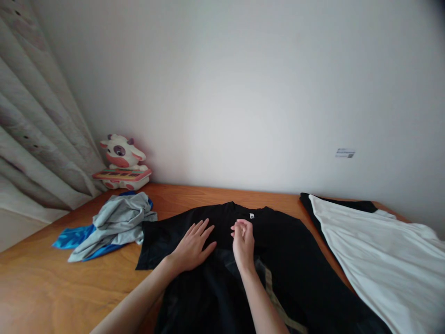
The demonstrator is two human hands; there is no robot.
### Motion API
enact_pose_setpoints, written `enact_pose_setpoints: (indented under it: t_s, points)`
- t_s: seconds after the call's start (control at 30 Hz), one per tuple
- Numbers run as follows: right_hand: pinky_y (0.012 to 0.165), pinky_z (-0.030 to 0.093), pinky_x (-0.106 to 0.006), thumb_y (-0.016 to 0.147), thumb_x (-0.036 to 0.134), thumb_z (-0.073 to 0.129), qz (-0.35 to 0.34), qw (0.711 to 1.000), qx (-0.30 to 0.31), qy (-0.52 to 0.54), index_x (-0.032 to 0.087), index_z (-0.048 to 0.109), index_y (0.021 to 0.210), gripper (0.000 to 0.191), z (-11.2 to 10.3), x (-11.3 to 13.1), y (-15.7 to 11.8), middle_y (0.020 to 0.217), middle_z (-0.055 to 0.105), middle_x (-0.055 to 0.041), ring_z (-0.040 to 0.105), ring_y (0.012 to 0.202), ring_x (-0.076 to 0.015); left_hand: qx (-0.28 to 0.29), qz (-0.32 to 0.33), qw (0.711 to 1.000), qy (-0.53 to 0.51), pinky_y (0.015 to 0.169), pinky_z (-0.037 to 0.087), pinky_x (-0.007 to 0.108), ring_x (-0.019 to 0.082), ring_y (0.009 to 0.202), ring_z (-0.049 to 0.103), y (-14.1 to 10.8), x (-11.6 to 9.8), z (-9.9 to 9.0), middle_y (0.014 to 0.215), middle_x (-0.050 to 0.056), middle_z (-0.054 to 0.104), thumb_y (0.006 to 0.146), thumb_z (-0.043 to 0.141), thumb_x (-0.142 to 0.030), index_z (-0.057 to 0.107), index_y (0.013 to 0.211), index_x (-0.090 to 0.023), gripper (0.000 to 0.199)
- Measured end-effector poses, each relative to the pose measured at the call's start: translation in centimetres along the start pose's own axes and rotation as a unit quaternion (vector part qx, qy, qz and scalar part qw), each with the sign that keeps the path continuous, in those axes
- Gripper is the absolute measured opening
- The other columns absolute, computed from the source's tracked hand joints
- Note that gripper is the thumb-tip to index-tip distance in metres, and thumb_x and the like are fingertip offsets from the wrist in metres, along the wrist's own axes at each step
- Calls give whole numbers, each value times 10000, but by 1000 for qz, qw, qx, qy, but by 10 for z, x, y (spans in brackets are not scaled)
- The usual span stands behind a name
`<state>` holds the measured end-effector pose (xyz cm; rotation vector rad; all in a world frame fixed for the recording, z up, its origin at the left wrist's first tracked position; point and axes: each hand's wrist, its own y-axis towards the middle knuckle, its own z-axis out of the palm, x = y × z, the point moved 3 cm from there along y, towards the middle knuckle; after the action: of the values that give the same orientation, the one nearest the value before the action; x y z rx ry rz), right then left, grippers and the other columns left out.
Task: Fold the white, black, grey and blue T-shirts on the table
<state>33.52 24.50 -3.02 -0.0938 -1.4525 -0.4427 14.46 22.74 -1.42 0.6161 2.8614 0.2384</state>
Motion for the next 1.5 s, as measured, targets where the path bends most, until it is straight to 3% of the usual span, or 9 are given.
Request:
enact_pose_setpoints:
  t_s: [0.13, 0.23, 0.53, 0.67, 0.9, 1.07, 1.2, 1.37, 1.5]
  points:
    - [664, 555, -319, 901, 547, 528, -35, 996, 48, -61, 216, 562, 1036, 359, 3, 6, -5, 877, 708, -67, 688, 742, -201, -19, -155, 987, 44, 1199, 284, 545, 321, 1488, 340, -24, 55, -7, 1591, 149, 397, 1008, 387, -492, 483, 1484, -177, 579]
    - [634, 545, -317, 900, 570, 508, -54, 991, 76, -92, 209, 566, 1051, 396, 5, 11, -8, 862, 698, -64, 672, 687, -197, -30, -178, 982, 53, 1201, 283, 532, 299, 1485, 354, -30, 77, -9, 1571, 135, 437, 1011, 374, -453, 505, 1467, -174, 550]
    - [656, 557, -340, 905, 613, 485, -64, 986, 98, -119, 196, 571, 1067, 455, 4, 7, -9, 920, 694, -92, 675, 707, -206, -158, -270, 935, 164, 951, 492, 453, 314, 1143, 596, -46, 77, -67, 1270, 149, 642, 970, 396, -274, 629, 1282, -171, 402]
    - [662, 544, -333, 886, 631, 512, -59, 985, 102, -123, 198, 585, 1054, 470, 4, 6, -9, 922, 693, -84, 664, 690, -196, -106, -372, 891, 238, 868, 483, 485, 378, 1086, 584, -63, 85, -87, 1166, 202, 640, 966, 425, -435, 674, 1144, -126, 435]
    - [698, 516, -329, 922, 487, 559, -140, 961, 178, -162, 218, 654, 969, 289, 9, 28, -21, 853, 683, -53, 620, 702, -192, -58, -410, 888, 201, 788, 517, 449, 415, 1040, 639, -66, 84, -85, 1066, 246, 656, 924, 493, -495, 630, 1105, -78, 476]
    - [856, 491, -379, 920, 298, 583, -258, 881, 307, -251, 250, 687, 1010, 146, 26, 51, -43, 947, 707, -51, 635, 906, -231, -88, -387, 910, 119, 852, 516, 452, 384, 1025, 673, -69, 95, -83, 1090, 232, 666, 901, 523, -335, 539, 1258, -85, 435]
    - [864, 478, -379, 919, 260, 580, -272, 851, 345, -289, 256, 690, 968, 120, 32, 54, -52, 979, 711, -42, 641, 936, -232, -202, -338, 919, -31, 874, 537, 424, 305, 996, 683, -68, 111, -81, 1042, 120, 672, 842, 583, -303, 525, 1292, -178, 470]
    - [826, 487, -362, 919, 245, 576, -249, 863, 339, -280, 250, 694, 950, 122, 28, 49, -48, 937, 709, -34, 645, 890, -224, -309, -356, 831, -297, 808, 588, 435, 246, 836, 700, -66, 126, -75, 1096, 102, 669, 607, 825, -463, 532, 1290, -180, 795]
    - [830, 479, -351, 891, 267, 625, -256, 862, 345, -270, 263, 717, 954, 112, 29, 53, -51, 943, 716, -31, 650, 900, -222, -319, -330, 802, -383, 921, 563, 430, 244, 958, 708, -63, 122, -74, 1192, 117, 655, 564, 882, -380, 614, 1204, -192, 719]
